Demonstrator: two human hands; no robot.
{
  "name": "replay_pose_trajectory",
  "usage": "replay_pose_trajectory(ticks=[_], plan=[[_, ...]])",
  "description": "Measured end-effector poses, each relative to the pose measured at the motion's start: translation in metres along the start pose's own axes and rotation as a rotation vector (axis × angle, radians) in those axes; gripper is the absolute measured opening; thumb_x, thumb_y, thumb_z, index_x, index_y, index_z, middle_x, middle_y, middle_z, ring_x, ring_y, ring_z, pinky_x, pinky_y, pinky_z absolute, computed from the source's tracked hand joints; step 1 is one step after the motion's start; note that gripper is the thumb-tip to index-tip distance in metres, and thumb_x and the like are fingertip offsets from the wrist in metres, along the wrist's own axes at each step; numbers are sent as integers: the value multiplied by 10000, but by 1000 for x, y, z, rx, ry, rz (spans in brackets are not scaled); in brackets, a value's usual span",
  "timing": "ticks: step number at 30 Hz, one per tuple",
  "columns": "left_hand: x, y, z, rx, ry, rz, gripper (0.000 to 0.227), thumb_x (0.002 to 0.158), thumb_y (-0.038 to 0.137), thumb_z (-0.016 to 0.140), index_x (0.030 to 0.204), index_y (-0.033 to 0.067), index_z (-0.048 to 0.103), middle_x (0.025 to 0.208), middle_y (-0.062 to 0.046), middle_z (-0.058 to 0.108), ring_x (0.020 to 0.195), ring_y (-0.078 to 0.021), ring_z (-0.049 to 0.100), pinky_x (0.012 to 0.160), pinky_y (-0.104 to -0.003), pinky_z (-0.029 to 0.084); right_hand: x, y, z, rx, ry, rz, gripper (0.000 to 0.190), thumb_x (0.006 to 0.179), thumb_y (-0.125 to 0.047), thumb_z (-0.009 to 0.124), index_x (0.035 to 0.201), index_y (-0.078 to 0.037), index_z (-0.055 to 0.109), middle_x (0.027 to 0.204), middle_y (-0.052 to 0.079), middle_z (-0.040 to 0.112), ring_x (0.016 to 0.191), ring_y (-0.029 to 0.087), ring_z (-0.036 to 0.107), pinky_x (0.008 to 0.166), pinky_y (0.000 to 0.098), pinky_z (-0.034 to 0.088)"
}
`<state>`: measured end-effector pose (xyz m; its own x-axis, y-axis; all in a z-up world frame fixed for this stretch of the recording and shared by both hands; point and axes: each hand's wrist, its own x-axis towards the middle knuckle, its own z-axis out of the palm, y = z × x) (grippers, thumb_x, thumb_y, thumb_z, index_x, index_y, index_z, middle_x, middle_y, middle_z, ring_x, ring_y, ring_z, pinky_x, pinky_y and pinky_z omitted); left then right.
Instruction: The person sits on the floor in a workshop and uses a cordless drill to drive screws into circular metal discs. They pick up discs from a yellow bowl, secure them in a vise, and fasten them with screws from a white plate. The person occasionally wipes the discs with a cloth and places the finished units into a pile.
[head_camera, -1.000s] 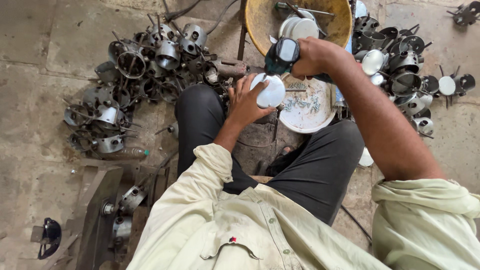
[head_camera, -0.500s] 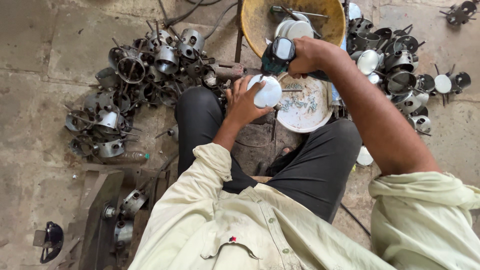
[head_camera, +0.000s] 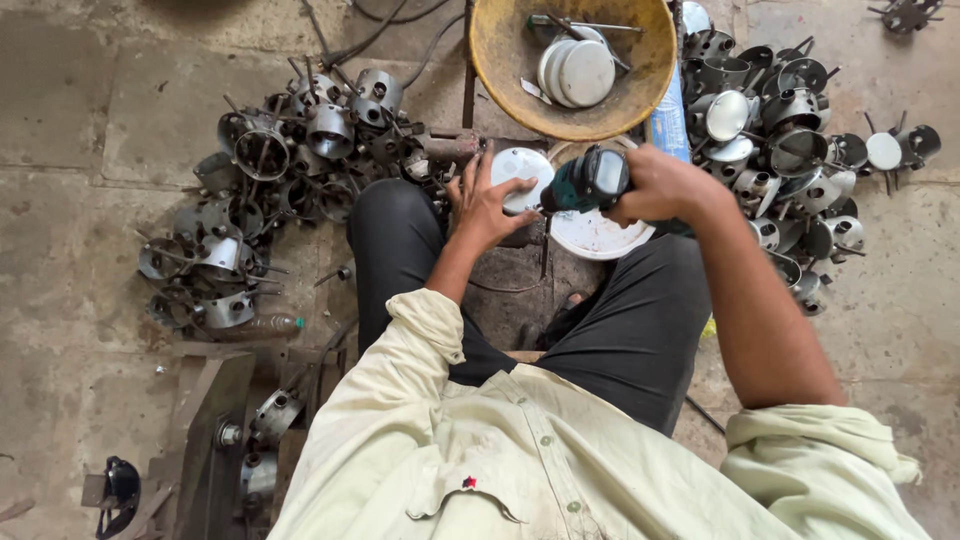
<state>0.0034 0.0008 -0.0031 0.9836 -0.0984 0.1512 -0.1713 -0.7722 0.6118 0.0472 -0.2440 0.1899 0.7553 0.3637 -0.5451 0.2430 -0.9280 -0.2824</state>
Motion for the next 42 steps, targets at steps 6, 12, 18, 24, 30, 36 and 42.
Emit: replay_pose_trajectory(ticks=[6, 12, 18, 24, 30, 36, 42], plan=[[-5, -6, 10, 24, 20, 25, 505, 674, 720, 821, 1108, 464, 789, 1701, -109, 184, 1515, -390, 234, 1168, -559, 144, 0, 2, 18, 223, 132, -240, 365, 624, -135, 798, 944, 6, 692, 735, 140, 745, 682, 235, 726, 645, 383, 565], [-3, -5, 12, 37, -20, 8, 499, 673, 723, 799, 1114, 490, 780, 1702, -79, 176, 1521, -388, 203, 1169, -566, 120, 2, 0, 16, 204, 81, -137, 336, 639, -126, 797, 941, -18, 698, 747, 124, 767, 709, 222, 747, 657, 381, 569], [-4, -2, 9, 40, -25, 11, 473, 681, 685, 824, 1120, 518, 762, 1694, -74, 195, 1526, -384, 186, 1166, -561, 119, -1, -1, 12, 114, 147, -211, 438, 581, -92, 825, 980, 7, 676, 752, 162, 751, 707, 275, 714, 669, 396, 560], [-4, 0, 7, 32, -21, 6, 472, 670, 665, 838, 1117, 535, 760, 1688, -57, 219, 1528, -373, 185, 1169, -555, 128, 1, 1, 15, 138, 105, -169, 306, 658, -131, 802, 924, -5, 721, 716, 132, 763, 685, 237, 747, 657, 388, 572], [-4, 0, 5, 38, -13, 17, 472, 680, 690, 832, 1116, 525, 760, 1689, -58, 224, 1524, -383, 193, 1167, -569, 133, -1, 4, 14, 185, 93, -182, 254, 695, -155, 794, 893, -4, 745, 702, 124, 764, 665, 228, 757, 639, 382, 577], [-5, 1, 7, 29, 2, 21, 484, 672, 693, 823, 1123, 529, 762, 1682, -64, 222, 1522, -389, 199, 1166, -589, 138, 0, 4, 15, 105, 140, -181, 314, 643, -130, 825, 900, 17, 719, 690, 146, 744, 634, 238, 724, 614, 383, 565], [-5, 2, 5, 27, -9, 8, 466, 675, 666, 835, 1115, 527, 766, 1681, -57, 218, 1521, -389, 195, 1167, -599, 128, 3, 9, 19, 204, 106, -202, 255, 670, -152, 795, 869, 2, 752, 678, 122, 756, 622, 214, 744, 609, 374, 574]])
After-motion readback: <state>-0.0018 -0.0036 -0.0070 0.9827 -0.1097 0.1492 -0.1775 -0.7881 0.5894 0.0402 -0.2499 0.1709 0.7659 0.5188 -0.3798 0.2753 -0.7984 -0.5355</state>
